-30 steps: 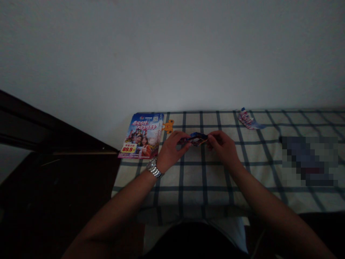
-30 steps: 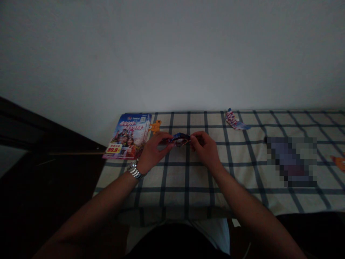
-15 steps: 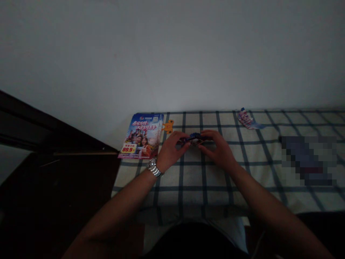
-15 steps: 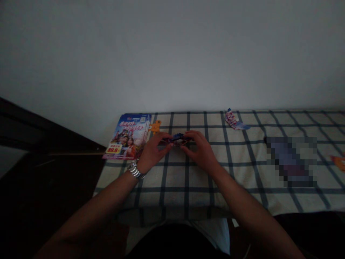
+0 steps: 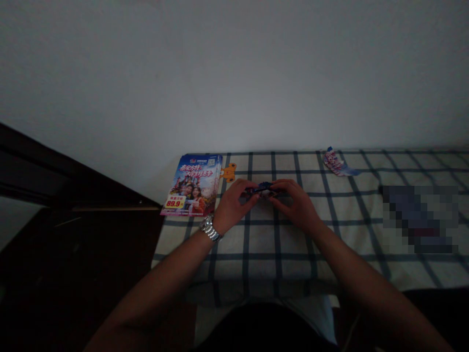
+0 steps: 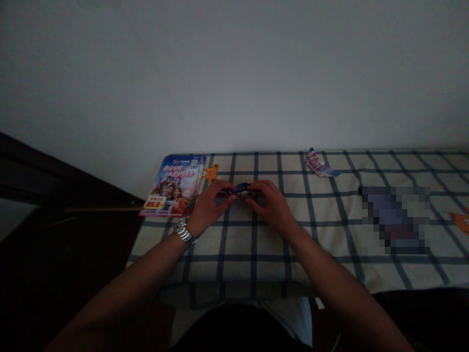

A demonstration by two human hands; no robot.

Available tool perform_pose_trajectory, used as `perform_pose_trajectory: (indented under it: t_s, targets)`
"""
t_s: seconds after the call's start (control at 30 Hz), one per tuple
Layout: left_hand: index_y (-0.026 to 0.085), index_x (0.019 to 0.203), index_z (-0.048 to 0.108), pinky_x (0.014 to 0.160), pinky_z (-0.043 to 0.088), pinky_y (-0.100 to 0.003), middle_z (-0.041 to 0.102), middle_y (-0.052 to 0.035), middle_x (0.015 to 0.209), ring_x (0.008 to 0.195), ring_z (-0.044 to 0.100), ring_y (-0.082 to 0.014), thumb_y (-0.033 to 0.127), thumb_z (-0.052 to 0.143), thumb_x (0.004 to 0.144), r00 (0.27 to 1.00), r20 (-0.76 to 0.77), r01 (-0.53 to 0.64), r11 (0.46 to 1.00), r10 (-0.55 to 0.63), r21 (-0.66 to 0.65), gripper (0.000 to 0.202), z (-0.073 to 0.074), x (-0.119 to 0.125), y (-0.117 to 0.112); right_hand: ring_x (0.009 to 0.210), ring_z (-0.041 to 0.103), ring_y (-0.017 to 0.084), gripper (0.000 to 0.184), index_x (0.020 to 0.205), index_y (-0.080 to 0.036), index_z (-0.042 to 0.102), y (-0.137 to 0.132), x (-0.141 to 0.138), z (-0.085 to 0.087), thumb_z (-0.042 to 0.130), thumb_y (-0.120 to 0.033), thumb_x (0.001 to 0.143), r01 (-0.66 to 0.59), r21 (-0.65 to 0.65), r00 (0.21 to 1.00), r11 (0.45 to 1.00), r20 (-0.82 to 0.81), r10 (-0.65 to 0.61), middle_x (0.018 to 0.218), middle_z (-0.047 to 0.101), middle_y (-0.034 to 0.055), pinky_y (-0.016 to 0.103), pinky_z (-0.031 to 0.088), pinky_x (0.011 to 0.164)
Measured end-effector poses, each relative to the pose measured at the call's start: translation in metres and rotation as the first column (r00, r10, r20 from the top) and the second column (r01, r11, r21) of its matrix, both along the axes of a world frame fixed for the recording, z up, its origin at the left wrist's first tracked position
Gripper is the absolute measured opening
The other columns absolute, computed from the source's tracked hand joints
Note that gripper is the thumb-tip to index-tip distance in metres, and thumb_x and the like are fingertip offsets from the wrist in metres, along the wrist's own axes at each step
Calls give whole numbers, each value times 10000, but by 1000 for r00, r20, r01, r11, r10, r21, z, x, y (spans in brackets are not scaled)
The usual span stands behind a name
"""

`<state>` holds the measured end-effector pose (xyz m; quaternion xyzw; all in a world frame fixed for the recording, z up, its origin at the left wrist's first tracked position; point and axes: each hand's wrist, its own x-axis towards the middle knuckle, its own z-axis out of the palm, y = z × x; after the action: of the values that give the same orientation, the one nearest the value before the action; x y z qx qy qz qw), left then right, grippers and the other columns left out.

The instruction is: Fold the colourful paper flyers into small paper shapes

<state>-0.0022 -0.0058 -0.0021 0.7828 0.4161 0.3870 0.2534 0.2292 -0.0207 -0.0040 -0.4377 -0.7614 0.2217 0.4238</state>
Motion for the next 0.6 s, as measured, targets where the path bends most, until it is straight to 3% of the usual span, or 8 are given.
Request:
perform_pose_trajectory:
  t_s: [0.6]
  targets:
    - [222, 1144, 630, 872, 574, -349, 651, -49, 1103, 983, 649, -187, 240, 636, 954, 999, -35, -32, 999, 31, -21, 191, -5, 0, 2, 1163, 635, 270, 333, 1204, -281, 623, 2, 1, -1, 714, -205, 893, 3, -23, 1000, 1000, 25, -3, 1216, 653, 79, 487, 532, 1041]
